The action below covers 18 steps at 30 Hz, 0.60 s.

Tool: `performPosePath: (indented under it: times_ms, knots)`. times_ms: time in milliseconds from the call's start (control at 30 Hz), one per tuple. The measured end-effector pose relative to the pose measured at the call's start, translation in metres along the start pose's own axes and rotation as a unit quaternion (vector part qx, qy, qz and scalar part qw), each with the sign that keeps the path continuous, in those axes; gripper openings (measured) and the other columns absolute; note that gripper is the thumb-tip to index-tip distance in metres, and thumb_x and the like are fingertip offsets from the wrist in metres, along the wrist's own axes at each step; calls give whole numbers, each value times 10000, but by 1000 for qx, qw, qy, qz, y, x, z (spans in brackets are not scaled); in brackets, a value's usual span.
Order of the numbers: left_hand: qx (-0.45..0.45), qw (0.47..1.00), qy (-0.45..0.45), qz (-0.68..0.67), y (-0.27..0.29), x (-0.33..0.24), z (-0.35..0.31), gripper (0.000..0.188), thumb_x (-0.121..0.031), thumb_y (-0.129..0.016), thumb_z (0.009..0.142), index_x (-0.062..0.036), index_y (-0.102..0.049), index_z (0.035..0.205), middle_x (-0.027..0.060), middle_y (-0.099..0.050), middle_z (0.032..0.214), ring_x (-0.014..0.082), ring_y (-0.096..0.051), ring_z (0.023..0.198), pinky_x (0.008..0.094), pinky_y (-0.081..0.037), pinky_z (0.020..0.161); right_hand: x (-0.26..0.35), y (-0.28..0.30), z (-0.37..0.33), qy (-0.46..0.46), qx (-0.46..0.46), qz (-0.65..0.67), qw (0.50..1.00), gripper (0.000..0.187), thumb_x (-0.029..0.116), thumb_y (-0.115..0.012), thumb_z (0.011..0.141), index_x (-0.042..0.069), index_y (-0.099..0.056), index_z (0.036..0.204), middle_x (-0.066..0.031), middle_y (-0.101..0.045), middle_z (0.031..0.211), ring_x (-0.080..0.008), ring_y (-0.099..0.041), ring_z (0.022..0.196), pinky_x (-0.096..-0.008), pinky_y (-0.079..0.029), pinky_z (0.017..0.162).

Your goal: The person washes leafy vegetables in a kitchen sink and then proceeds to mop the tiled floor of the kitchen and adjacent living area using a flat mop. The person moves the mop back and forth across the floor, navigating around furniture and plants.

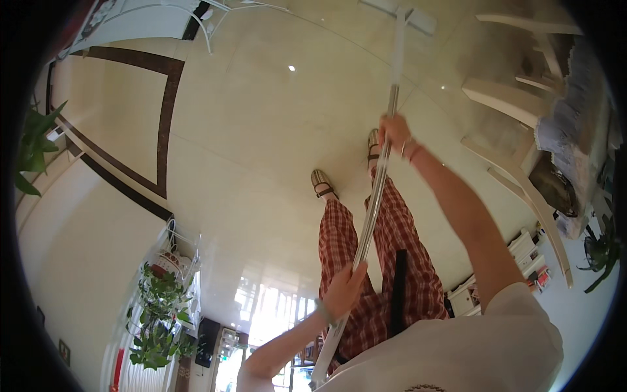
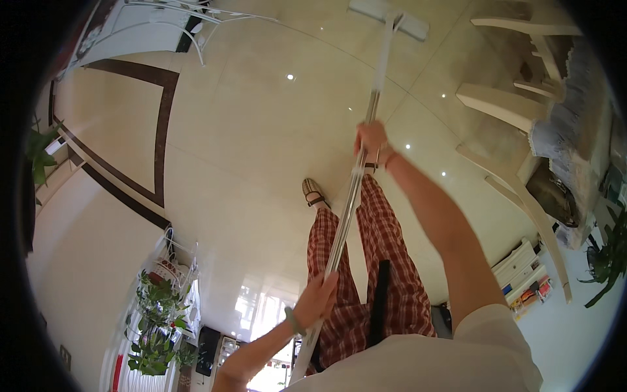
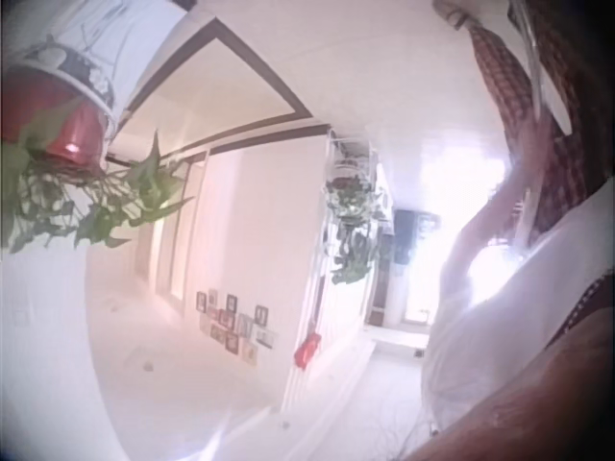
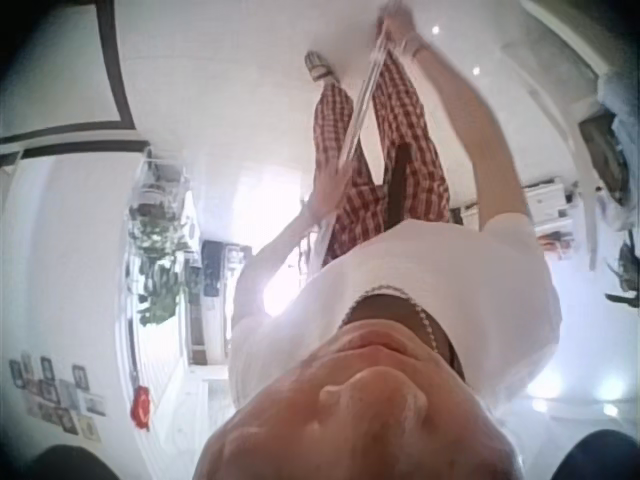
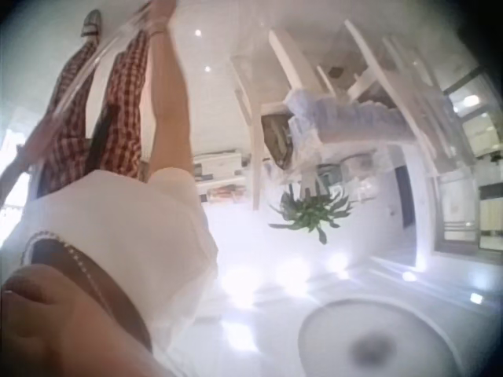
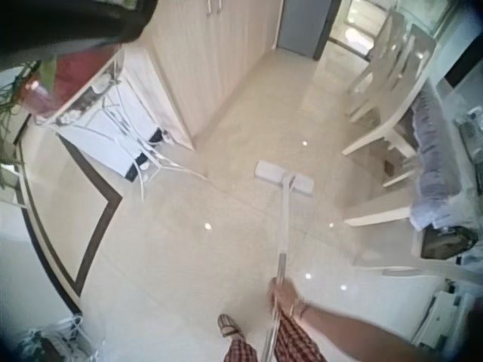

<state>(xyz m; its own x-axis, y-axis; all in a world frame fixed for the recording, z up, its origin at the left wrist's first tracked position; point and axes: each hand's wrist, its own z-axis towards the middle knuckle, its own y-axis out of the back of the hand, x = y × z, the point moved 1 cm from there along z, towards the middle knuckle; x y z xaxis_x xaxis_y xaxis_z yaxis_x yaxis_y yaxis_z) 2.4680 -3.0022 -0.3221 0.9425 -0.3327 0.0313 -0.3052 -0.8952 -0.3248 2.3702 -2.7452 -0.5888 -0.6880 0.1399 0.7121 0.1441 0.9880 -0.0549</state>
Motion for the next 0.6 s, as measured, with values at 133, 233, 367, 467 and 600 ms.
performPosePath:
  times_ms: [133,233,367,467,600]
  knots:
    - [-20,999,-24,-9,1,-80,20,333,-417,-456,953,-113,-431,818,-57,-361,558,36,-313,439,220,-267,381,66,24,76,-123,-126,169,970,207,63,-507,816,-17,-471,630,-129,-472,557,-244,-516,442,-379,-470,405]
    - [-43,998,-41,-11,13,-68,9,324,-418,-457,953,-121,-432,824,-64,-369,574,33,-313,448,216,-259,388,61,0,75,-143,-149,218,954,187,50,-505,821,-33,-454,662,-125,-468,571,-253,-519,459,-403,-479,412]
    - [-66,997,-10,-29,19,-6,-31,308,-401,-438,964,-124,-433,830,-59,-363,565,39,-311,443,219,-258,393,21,-67,17,-184,-90,243,948,172,58,-503,845,-51,-423,739,-147,-460,547,-265,-498,409,-410,-426,337]
    - [-92,993,74,-29,44,67,-74,412,-448,-366,973,-103,-448,763,-15,-387,517,84,-349,414,242,-290,392,-11,-137,-55,-146,-18,86,985,168,70,-466,894,-37,-376,801,-116,-490,530,-247,-574,398,-394,-414,304]
    - [-146,973,169,62,64,156,-146,490,-471,-336,967,-73,-497,732,18,-430,507,126,-415,436,276,-341,430,-32,-220,-166,-246,-67,122,959,251,101,-486,894,-60,-327,1002,-139,-507,663,-247,-557,411,-358,-457,317]
